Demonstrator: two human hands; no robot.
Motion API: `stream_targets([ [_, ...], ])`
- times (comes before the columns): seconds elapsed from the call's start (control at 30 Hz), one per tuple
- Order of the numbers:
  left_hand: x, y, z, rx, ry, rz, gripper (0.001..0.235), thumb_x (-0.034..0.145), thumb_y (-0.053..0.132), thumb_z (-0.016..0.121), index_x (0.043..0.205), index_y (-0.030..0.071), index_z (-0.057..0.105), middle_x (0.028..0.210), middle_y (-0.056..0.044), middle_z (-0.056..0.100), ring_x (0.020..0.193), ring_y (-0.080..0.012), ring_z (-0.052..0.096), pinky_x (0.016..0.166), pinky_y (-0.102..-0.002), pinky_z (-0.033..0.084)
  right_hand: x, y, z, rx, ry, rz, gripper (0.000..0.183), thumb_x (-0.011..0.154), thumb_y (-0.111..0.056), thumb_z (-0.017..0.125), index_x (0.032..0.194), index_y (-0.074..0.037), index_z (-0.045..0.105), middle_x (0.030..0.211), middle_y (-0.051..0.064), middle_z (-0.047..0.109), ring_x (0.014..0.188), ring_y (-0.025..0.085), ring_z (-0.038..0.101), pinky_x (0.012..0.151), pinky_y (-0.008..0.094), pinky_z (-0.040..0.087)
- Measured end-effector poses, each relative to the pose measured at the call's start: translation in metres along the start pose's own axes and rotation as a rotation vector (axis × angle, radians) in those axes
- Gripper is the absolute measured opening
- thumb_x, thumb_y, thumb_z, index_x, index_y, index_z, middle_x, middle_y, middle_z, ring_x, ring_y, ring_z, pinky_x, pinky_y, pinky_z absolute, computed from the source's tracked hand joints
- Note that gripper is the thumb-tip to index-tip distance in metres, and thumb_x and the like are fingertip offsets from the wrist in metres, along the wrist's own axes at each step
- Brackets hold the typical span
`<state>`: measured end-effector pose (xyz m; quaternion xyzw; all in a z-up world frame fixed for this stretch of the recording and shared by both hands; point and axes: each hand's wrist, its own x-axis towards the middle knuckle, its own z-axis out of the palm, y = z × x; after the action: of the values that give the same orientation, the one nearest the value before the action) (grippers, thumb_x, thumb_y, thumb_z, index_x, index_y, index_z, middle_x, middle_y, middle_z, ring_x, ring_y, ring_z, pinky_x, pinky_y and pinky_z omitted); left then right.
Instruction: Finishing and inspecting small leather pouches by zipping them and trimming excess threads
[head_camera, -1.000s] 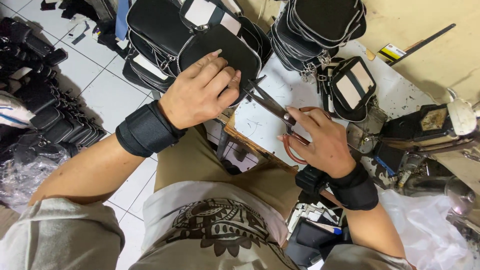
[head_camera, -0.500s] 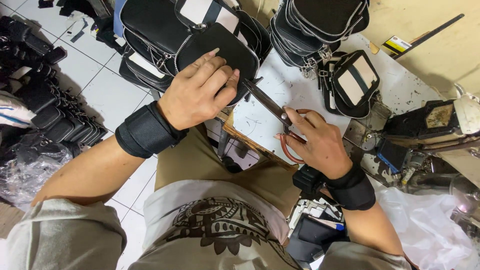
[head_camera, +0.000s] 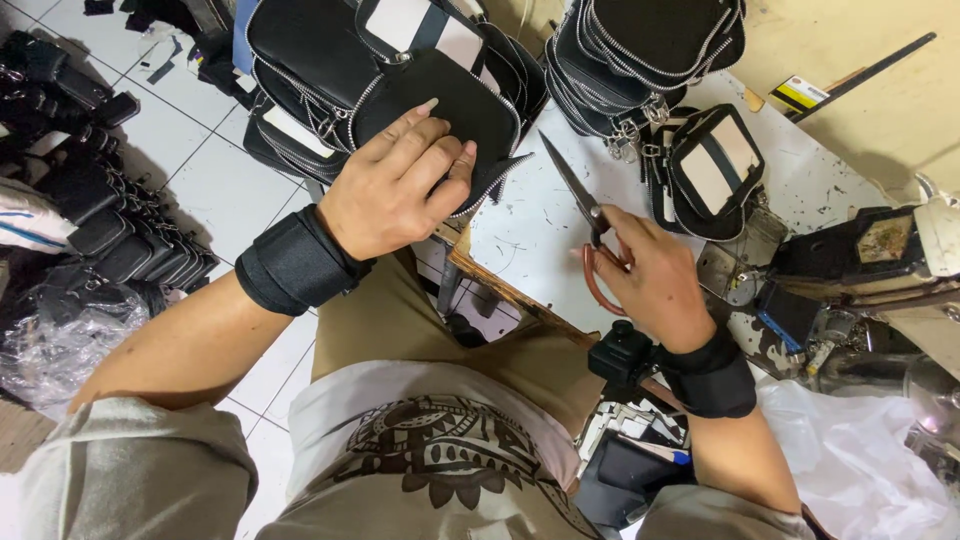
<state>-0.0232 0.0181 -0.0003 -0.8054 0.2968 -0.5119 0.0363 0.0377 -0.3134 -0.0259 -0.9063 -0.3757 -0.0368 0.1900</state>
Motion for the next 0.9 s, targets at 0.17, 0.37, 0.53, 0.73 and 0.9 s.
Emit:
stream_targets([
  [0.17, -0.005, 0.003, 0.016, 0.058, 0.11, 0.016, 0.01, 0.101, -0.001, 0.067, 0.093, 0.005, 0.068, 0.09, -0.011, 0.063, 0.092, -0.0262, 0.069, 0.095, -0.038, 0.061, 0.006, 0.017, 0.009, -0.173, -0.177, 0.084, 0.052, 0.095, -0.032, 0.067, 0.141, -0.009, 0.06, 0.102, 0.021, 0.07, 0.092, 0.043, 0.069, 0.074, 0.054, 0.054],
  [0.37, -0.003, 0.01, 0.02, 0.09, 0.238, 0.026, 0.016, 0.1, 0.002, 0.064, 0.087, 0.009, 0.068, 0.088, -0.009, 0.065, 0.089, -0.025, 0.069, 0.091, -0.037, 0.059, 0.007, 0.061, 0.03, -0.228, -0.297, 0.069, 0.056, 0.091, -0.023, 0.064, 0.144, -0.009, 0.055, 0.095, 0.027, 0.066, 0.085, 0.052, 0.071, 0.072, 0.057, 0.058],
  [0.53, -0.005, 0.012, 0.023, 0.038, 0.235, 0.019, 0.017, 0.1, 0.003, 0.064, 0.086, 0.009, 0.069, 0.088, -0.008, 0.064, 0.09, -0.0246, 0.07, 0.091, -0.036, 0.06, 0.022, 0.072, 0.031, -0.238, -0.495, 0.057, 0.065, 0.088, -0.009, 0.061, 0.15, 0.0, 0.046, 0.102, 0.035, 0.065, 0.092, 0.057, 0.069, 0.076, 0.06, 0.059],
  [0.73, -0.015, 0.007, 0.026, -0.289, 0.1, -0.191, 0.008, 0.101, 0.003, 0.065, 0.096, 0.004, 0.071, 0.09, -0.011, 0.062, 0.088, -0.0284, 0.07, 0.077, -0.038, 0.062, 0.052, 0.017, -0.02, -0.304, -0.619, 0.141, 0.067, 0.09, -0.019, 0.064, 0.152, -0.005, 0.046, 0.115, 0.034, 0.064, 0.097, 0.057, 0.07, 0.081, 0.066, 0.058],
  [0.9, 0.008, 0.001, 0.019, -1.042, 0.075, -0.708, 0.016, 0.093, 0.001, 0.078, 0.106, -0.002, 0.069, 0.088, -0.014, 0.063, 0.08, -0.0304, 0.067, 0.072, -0.039, 0.054, 0.073, -0.03, -0.049, 0.286, 0.033, -0.22, 0.076, 0.1, -0.03, 0.07, 0.152, 0.011, 0.033, 0.14, 0.041, 0.043, 0.133, 0.06, 0.046, 0.105, 0.064, 0.045],
])
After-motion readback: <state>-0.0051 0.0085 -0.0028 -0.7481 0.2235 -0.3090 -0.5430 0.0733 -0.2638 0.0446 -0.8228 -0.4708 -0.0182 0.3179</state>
